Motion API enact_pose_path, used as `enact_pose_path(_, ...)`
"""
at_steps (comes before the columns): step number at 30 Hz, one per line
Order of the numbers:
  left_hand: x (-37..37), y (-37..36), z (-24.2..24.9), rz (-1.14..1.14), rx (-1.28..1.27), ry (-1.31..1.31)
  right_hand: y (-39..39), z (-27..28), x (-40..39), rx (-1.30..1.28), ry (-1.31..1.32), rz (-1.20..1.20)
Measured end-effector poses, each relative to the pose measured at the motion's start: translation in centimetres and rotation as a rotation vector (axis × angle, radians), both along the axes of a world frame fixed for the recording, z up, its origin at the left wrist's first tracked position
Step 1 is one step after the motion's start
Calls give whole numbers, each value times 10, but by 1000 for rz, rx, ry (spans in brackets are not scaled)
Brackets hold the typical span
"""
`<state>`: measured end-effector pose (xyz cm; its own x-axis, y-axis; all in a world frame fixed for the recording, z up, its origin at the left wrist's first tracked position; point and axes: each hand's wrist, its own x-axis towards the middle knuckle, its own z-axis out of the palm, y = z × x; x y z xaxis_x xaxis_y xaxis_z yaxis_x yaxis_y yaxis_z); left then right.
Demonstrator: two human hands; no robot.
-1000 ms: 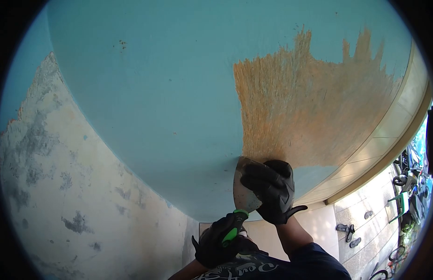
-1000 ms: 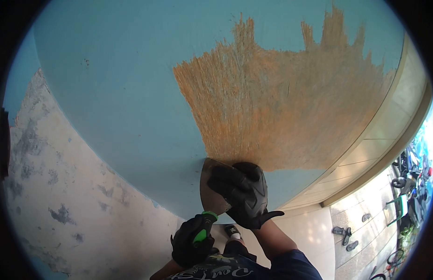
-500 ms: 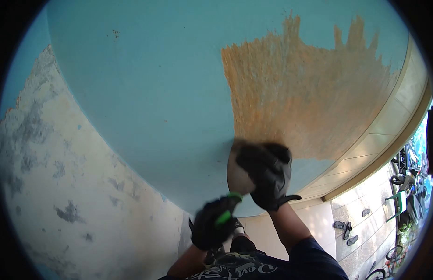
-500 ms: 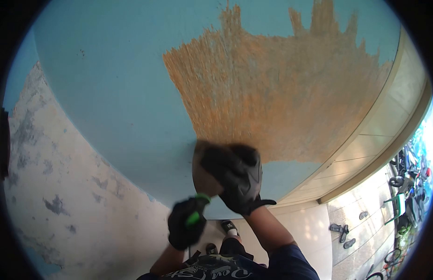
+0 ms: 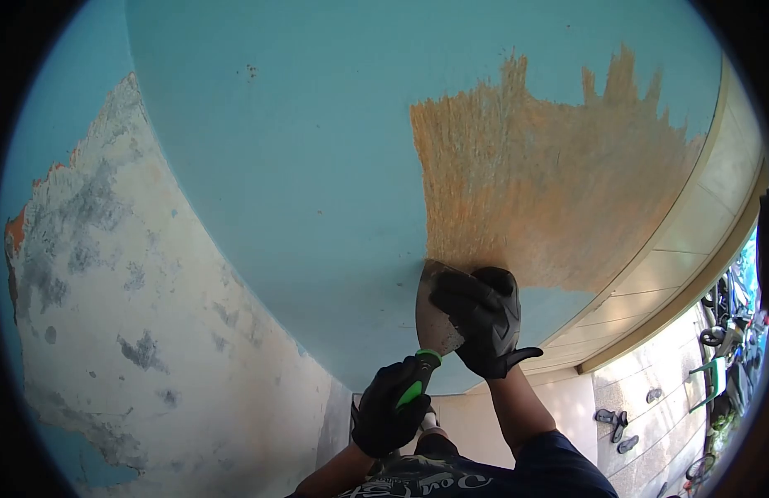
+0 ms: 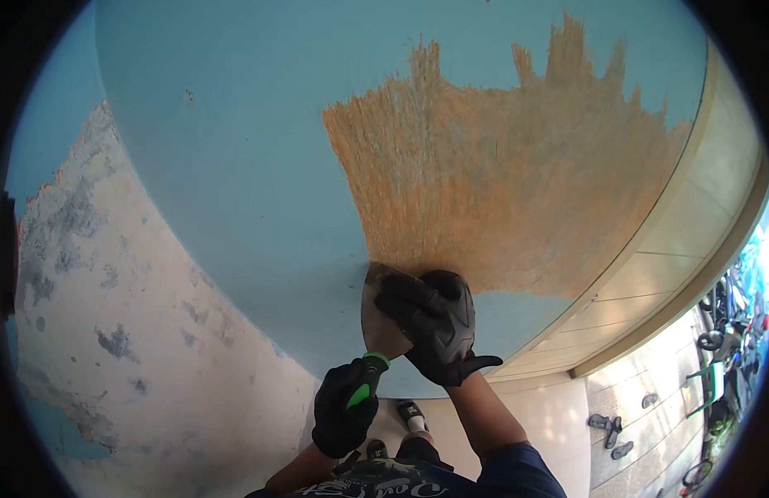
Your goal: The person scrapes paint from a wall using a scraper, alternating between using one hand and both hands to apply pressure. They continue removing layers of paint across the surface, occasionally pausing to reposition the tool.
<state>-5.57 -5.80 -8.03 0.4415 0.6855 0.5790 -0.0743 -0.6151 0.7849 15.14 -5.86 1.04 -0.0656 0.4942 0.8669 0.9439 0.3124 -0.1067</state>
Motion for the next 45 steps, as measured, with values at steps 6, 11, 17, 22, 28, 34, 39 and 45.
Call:
enact_pose_path(6, -2, 4, -11, -45, -98, -31, 2, 0, 0, -15, 6, 1)
enact_pose_path(11, 1, 4, -9, -113, -259, -170, 1, 2, -2, -63, 13, -11)
enact_pose_path(17, 12, 25, -12, -122, -404, -319, 15, 31, -8, -51, -18, -24)
enact_pose_path(22, -3, 43, 11, -132, -166, -248, 24, 54, -15, 75, -11, -19)
enact_pose_path(28, -14, 20, -5, -84, -112, -45, 11, -9, -19, 32, 71, -15)
enact_pose_path(34, -17, 18, -3, -86, -150, -34, 11, -9, -21, 36, 67, -38)
enact_pose_path(39, -20, 25, -2, -66, -74, -53, 14, -14, -24, 104, 82, -40)
enact_pose_path(45, -18, 28, -7, -79, -92, -48, 11, -9, -21, 98, 93, -67)
